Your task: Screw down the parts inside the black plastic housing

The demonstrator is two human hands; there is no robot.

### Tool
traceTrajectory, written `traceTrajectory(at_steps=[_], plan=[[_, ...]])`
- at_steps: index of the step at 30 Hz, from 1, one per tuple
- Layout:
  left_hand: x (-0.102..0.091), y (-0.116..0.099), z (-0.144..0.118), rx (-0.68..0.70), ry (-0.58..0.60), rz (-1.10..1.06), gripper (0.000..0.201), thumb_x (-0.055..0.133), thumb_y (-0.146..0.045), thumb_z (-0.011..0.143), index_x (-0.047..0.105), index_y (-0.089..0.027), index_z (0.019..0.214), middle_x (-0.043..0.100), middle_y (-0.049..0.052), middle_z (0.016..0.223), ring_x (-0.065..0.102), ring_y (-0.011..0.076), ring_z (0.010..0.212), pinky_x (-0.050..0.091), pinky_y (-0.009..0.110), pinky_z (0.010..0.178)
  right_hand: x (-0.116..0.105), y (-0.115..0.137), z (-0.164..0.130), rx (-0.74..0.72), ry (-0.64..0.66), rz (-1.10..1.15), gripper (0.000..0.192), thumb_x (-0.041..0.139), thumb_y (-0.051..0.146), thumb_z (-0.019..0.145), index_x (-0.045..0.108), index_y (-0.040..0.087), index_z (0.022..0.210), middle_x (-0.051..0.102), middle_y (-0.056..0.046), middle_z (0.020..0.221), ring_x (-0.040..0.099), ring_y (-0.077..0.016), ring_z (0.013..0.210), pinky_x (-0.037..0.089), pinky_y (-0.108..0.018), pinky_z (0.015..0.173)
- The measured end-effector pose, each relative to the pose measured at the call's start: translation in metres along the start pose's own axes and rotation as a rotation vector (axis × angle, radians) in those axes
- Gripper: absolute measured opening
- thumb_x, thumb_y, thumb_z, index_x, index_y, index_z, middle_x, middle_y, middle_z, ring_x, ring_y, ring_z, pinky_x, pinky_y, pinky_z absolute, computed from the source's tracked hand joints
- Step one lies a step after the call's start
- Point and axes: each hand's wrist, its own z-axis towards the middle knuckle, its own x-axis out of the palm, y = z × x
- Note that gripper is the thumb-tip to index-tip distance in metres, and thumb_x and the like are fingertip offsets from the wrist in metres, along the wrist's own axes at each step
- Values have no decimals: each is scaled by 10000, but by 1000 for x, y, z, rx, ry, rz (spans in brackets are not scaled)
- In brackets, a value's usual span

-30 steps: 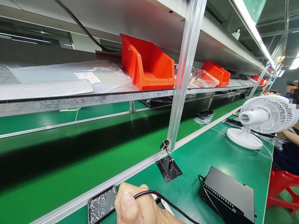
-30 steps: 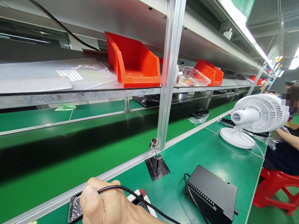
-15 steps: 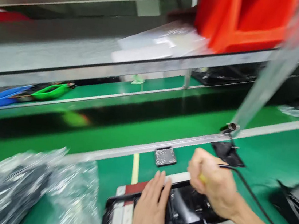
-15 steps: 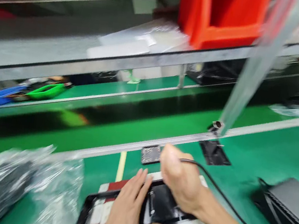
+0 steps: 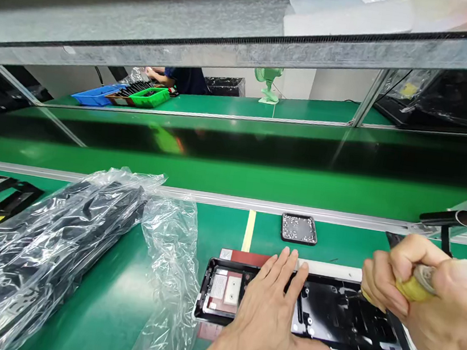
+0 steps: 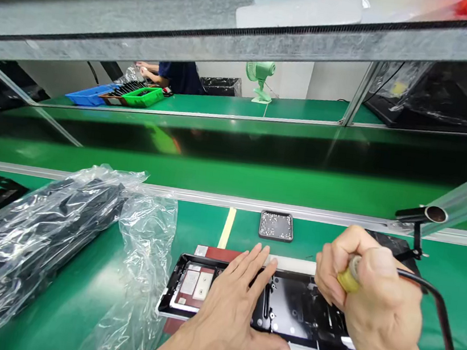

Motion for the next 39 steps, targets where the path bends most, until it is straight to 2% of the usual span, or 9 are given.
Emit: traceTrajectory(at_steps=[4,12,22,29,39], plan=[[-1,-1,0,-12,26,0,1215,579,-905,735,220,-134,1603,161,184,1679,151,374,1559,314,618,1249,0,0,0,-4,-11,-30,424,490,513,952,561,225,649,418,-22,433,382,-146,395,328,-286,382],[-2,-1,0,-1,-14,-23,1216,619,-889,721,236,-137,1597,191,193,1671,176,384,1552,336,628,1238,0,1,1,-17,-11,-19,410,504,502,949,566,221,657,420,-23,434,388,-145,389,340,-293,379],[0,0,-1,-8,4,-18,1241,573,-922,718,184,-154,1612,144,173,1687,137,370,1565,310,621,1252,3,2,2,-19,-19,-31,408,526,519,934,563,227,652,415,-15,437,385,-143,385,345,-292,374],[-3,-1,1,-19,11,-29,1213,581,-908,730,223,-144,1602,161,189,1679,155,378,1558,309,628,1247,-1,2,0,1,0,-26,413,499,506,953,573,226,659,424,-23,445,400,-148,398,353,-299,385],[-6,-1,1,-27,56,-27,1203,509,-933,746,222,-140,1604,151,172,1682,125,359,1562,267,603,1263,0,4,1,31,-7,-51,404,546,541,896,562,232,637,411,-10,429,379,-159,391,358,-298,386]])
